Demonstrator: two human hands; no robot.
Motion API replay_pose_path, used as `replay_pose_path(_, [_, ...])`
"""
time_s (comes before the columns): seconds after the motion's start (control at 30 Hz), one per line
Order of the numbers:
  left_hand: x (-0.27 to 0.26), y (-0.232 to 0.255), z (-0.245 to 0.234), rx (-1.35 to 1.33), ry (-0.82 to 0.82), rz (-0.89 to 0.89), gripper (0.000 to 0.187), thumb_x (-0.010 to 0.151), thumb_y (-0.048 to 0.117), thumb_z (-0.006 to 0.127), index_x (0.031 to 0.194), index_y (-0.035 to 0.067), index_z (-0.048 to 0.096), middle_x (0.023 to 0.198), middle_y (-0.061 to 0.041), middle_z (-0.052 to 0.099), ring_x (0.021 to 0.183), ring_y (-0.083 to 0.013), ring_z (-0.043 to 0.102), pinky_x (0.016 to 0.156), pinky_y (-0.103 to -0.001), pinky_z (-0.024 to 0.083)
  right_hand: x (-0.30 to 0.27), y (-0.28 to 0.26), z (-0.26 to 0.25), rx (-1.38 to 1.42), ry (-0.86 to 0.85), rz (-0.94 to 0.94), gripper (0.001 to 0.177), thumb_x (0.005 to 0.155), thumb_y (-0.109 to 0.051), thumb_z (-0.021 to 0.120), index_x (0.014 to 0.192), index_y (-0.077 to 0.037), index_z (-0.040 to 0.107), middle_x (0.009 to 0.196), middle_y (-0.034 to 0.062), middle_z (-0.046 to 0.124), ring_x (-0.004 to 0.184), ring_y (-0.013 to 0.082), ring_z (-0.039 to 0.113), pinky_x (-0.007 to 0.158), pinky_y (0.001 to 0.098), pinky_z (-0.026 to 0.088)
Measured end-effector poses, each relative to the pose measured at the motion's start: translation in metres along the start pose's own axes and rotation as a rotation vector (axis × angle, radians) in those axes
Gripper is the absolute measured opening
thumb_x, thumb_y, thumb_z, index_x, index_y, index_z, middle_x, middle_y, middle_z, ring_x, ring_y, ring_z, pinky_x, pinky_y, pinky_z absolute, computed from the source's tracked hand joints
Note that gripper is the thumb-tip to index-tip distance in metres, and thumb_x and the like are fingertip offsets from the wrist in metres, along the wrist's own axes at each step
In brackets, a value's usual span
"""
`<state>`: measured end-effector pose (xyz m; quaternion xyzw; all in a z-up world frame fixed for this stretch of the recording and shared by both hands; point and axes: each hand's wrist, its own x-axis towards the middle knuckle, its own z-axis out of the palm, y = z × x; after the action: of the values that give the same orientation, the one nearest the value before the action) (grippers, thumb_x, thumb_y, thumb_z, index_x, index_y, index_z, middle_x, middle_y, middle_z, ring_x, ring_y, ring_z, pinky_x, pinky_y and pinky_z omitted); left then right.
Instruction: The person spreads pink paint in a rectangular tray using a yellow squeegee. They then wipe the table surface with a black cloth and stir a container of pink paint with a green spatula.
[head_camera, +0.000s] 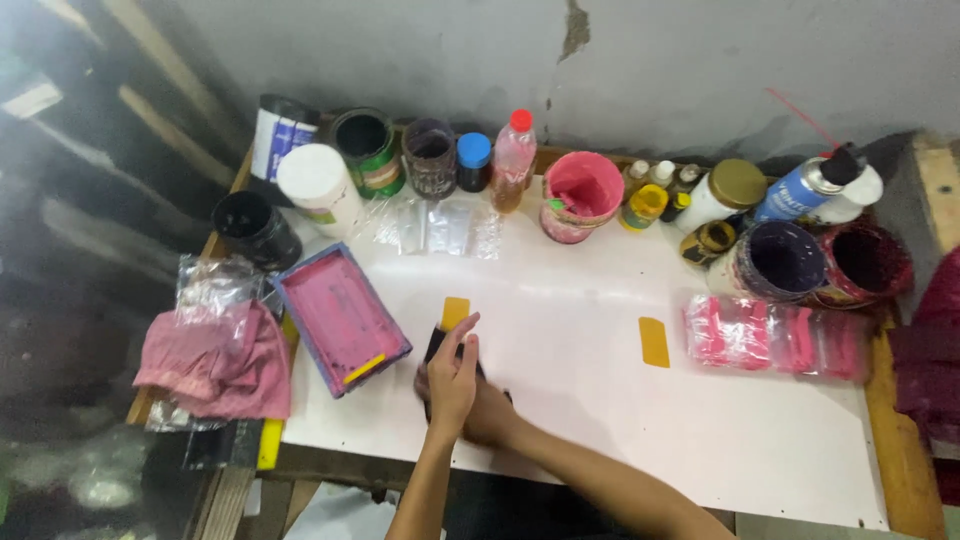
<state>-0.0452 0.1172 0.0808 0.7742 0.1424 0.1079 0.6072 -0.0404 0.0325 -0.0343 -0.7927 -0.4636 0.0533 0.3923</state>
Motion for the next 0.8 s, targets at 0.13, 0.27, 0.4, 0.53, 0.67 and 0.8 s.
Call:
replay_pose_path(0.13, [0.034, -0.002, 0.040, -0.003, -0.100, -0.110, 0.055, 0.093, 0.040, 0.060, 0.143, 0.017, 0.056, 0.149, -0.004, 0.057, 0.138, -0.0253, 0.051, 0.113, -0.039, 0.040, -0.015, -0.013, -0.065, -0.035, -0.380, 0.148, 0.053, 0.106, -0.041, 0.033, 0.156, -0.022, 0.039, 0.159, 0.0033, 0.043, 0.141, 0.0352, 0.041, 0.116, 0.0470, 0.031])
replay_pose_path(0.27, [0.084, -0.022, 0.098, 0.079, -0.178, -0.099, 0.099, 0.077, 0.044, 0.080, 0.156, 0.012, 0.030, 0.163, -0.011, 0.033, 0.151, -0.0274, 0.029, 0.122, -0.042, 0.025, -0.025, 0.059, -0.118, 0.001, -0.154, 0.489, 0.038, 0.098, -0.040, 0.052, 0.128, -0.022, 0.066, 0.146, 0.0067, 0.054, 0.133, 0.0309, 0.049, 0.097, 0.0457, 0.045])
replay_pose_path(0.4, [0.125, -0.015, 0.151, 0.099, -0.201, -0.075, 0.129, 0.066, 0.056, 0.086, 0.160, 0.006, 0.013, 0.164, -0.023, 0.021, 0.152, -0.0368, 0.020, 0.120, -0.049, 0.027, -0.066, 0.179, -0.149, -0.437, 0.132, 0.439, 0.057, 0.105, -0.039, 0.044, 0.152, -0.009, 0.044, 0.158, 0.0116, 0.043, 0.151, 0.0372, 0.029, 0.121, 0.0553, 0.020])
replay_pose_path(0.53, [0.167, -0.021, 0.197, 0.146, -0.088, 0.045, 0.148, 0.055, 0.057, 0.094, 0.159, -0.003, 0.007, 0.164, -0.025, 0.023, 0.152, -0.0390, 0.021, 0.122, -0.047, 0.023, -0.091, 0.158, -0.169, -0.543, 0.197, 0.764, 0.064, 0.106, -0.047, 0.031, 0.158, -0.010, 0.033, 0.165, 0.0114, 0.031, 0.153, 0.0317, 0.023, 0.122, 0.0479, 0.019])
replay_pose_path(0.67, [0.174, 0.019, 0.208, -0.270, 0.024, 0.344, 0.111, 0.047, 0.018, 0.102, 0.140, 0.009, 0.042, 0.131, -0.014, 0.057, 0.121, -0.0323, 0.058, 0.103, -0.043, 0.051, -0.128, 0.114, -0.134, -0.633, 0.186, 0.678, 0.063, 0.104, -0.046, 0.039, 0.155, -0.009, 0.038, 0.163, 0.0149, 0.034, 0.151, 0.0367, 0.026, 0.120, 0.0522, 0.020])
replay_pose_path(0.8, [0.176, 0.027, 0.214, -0.305, 0.066, 0.419, 0.098, 0.057, 0.010, 0.098, 0.140, 0.010, 0.046, 0.135, -0.014, 0.057, 0.125, -0.0335, 0.057, 0.100, -0.043, 0.056, -0.159, 0.058, -0.120, -0.507, 0.028, 0.446, 0.064, 0.105, -0.042, 0.042, 0.160, -0.012, 0.030, 0.167, 0.0112, 0.026, 0.154, 0.0327, 0.018, 0.121, 0.0479, 0.014])
